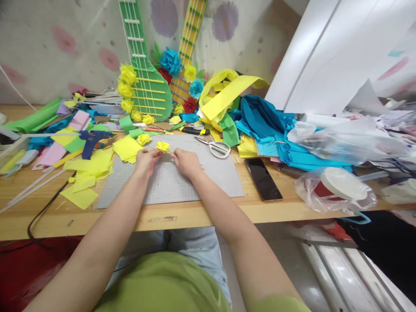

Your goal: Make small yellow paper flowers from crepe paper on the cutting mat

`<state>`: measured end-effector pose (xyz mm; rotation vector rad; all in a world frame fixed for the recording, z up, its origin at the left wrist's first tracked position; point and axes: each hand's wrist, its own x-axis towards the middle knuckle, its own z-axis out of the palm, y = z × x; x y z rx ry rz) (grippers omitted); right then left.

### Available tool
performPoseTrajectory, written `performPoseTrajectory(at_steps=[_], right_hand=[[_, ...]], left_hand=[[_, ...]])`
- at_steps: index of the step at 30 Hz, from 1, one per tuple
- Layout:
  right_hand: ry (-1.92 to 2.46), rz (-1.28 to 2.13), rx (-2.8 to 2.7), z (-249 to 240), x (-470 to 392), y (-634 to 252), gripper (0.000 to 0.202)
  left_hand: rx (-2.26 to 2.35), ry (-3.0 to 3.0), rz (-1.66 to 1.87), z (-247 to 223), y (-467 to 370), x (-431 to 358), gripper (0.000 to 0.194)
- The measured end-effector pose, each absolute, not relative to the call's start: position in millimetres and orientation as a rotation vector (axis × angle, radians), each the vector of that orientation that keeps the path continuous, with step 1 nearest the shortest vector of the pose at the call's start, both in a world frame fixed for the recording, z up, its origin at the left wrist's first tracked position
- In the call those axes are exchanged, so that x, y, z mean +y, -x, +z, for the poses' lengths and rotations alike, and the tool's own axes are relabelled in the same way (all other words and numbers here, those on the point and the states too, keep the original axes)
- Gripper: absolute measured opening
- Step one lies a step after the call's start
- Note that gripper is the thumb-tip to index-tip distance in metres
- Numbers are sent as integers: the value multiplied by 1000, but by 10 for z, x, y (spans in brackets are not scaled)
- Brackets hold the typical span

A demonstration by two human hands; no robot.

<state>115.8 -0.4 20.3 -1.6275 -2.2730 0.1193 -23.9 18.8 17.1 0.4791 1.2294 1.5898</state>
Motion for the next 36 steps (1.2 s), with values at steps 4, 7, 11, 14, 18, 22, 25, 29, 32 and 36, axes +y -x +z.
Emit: performPoseTrajectory(at_steps=[4,7,11,14,18,22,25,29,32,36], right_hand=[[1643,102,-2247,199,5,-1163,29],[1648,91,-2238,188,18,-1168,28],[1647,97,-2246,178,24,-1165,28],[1634,113,-2258,176,21,-1158,29],[1597,143,-2273,164,23,-1135,30],[1551,164,-2287,149,40,-1112,30],[1530,176,-2316,151,48,-1110,30],[1577,178,-2311,167,45,-1127,32],[1623,168,-2304,174,43,-1140,34],[1615,162,-2324,171,51,-1152,34]], left_hand=[[1201,-489,1569,179,229,164,40],[1188,-527,1533,185,223,135,45],[1191,-546,1513,183,212,110,48],[1192,-536,1512,182,207,105,46],[1201,-497,1515,199,199,105,47],[1247,-446,1539,230,174,117,49],[1263,-448,1562,236,156,123,49],[1203,-479,1585,223,147,117,49],[1171,-491,1584,216,148,114,46],[1225,-565,1598,210,148,117,40]])
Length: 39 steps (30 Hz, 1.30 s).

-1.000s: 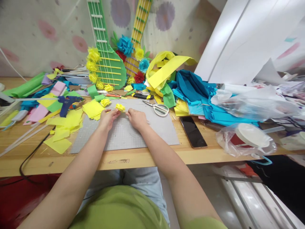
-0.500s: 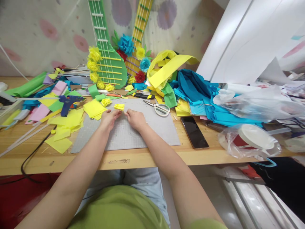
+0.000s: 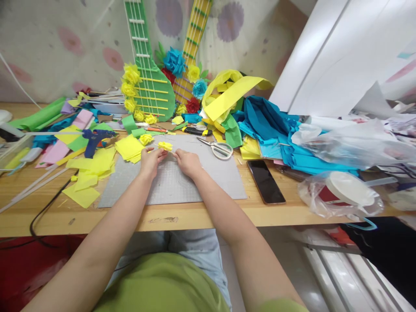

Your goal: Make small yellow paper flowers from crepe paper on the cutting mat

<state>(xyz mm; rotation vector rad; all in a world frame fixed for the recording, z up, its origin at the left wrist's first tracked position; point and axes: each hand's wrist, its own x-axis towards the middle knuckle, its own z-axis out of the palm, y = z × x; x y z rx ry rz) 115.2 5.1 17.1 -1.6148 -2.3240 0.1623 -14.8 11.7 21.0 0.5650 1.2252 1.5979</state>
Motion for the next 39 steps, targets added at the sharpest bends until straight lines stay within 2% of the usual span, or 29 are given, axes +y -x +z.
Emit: performPoseTrajectory(at_steps=[17,24,29,39], right_hand=[[1543,175,-2363,159,60,-1162,32],[1598,184,-2324,183,49,-1179,32],[1551,166,-2282,164,62,-1213,25],[1434,76,-2344,180,60,-1246,15]], left_hand=[[1255,-558,1654,185,166,139,44],[1247,-599,1569,204,172,141,34],[1260,-631,1527,180,196,158,26],[1309,-576,1534,249,203,150,38]])
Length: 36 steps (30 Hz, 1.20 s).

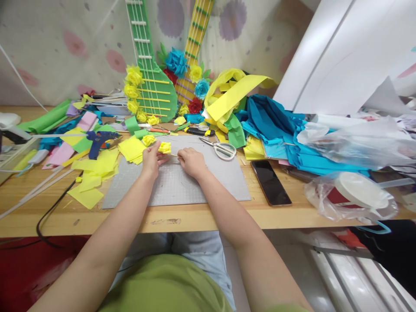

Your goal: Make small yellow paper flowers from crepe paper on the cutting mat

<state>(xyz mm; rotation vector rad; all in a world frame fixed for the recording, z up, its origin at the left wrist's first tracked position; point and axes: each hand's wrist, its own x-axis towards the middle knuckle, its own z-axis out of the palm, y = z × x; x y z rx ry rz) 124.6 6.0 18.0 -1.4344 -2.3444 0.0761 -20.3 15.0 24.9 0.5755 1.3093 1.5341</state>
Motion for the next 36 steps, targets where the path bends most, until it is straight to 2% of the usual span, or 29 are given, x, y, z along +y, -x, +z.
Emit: performPoseTrajectory(at_steps=[8,11,21,24,28,36], right_hand=[[1447,88,-2362,220,58,-1280,16],[1417,103,-2339,235,99,-1393,14],[1580,192,-2059,207,259,-1702,17],[1624,310,-1986,155,288,-1702,18],[1641,433,-1892,93,317,-1710,19],[1647,468,-1845,92,338,-1724,19]], left_hand=[[1144,-378,1557,283,332,186,11],[1043,-222,1544,309,474,197,6],[818,-348,1490,350,610,162,22],[874,-515,1525,361,554,149,18],[927,-683,1546,380,487,109,27],[1135,-833,1594,354,485,192,38]])
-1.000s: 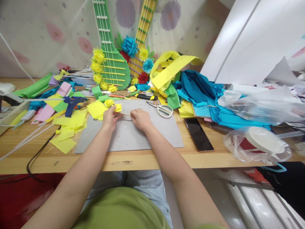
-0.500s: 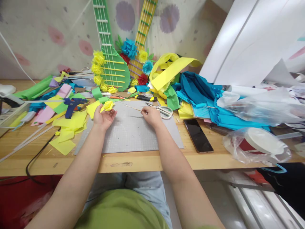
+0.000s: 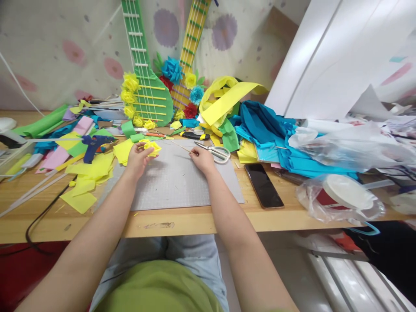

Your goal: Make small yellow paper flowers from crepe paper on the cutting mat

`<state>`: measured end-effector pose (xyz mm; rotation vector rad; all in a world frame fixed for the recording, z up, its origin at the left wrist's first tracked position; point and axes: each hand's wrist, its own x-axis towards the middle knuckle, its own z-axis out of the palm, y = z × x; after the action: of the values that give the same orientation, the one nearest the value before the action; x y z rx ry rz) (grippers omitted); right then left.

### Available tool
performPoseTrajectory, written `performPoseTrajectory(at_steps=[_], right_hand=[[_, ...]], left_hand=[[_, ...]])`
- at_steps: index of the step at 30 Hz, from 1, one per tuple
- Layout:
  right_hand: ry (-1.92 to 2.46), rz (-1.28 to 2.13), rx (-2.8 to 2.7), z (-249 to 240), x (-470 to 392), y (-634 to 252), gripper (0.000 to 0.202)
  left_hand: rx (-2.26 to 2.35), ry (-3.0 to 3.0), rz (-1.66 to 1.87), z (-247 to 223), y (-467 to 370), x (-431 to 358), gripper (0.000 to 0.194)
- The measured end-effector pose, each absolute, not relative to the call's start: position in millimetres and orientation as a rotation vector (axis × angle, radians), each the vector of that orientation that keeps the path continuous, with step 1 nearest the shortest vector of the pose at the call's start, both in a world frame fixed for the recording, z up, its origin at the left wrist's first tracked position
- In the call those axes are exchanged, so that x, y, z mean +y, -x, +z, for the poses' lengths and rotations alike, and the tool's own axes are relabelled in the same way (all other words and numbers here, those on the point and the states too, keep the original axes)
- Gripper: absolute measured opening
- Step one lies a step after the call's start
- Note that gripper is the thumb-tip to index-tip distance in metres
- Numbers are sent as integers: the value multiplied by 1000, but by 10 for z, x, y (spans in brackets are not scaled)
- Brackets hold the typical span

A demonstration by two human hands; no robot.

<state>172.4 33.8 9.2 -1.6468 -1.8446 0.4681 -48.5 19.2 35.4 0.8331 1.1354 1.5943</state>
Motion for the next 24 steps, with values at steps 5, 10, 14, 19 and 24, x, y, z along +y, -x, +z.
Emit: performPoseTrajectory(at_steps=[5,10,14,19,24], right_hand=[[1685,459,-1769,125,339,-1729,19],[1807,405,-1635,146,342,-1725,20],[1831,372,-1632,139,342,-1707,19],[1796,368,-1676,113,352,-1693,18],[1801,359,-1669,100,363,-1695,17]], left_hand=[[1459,-1505,1556,396,492,263,40],[1729,-2308,942,398,419,291,38],[1934,-2597,600,324,392,450,38],[2009,-2662,525,238,401,664,43],[1928,-2632,496,211,471,669,49]])
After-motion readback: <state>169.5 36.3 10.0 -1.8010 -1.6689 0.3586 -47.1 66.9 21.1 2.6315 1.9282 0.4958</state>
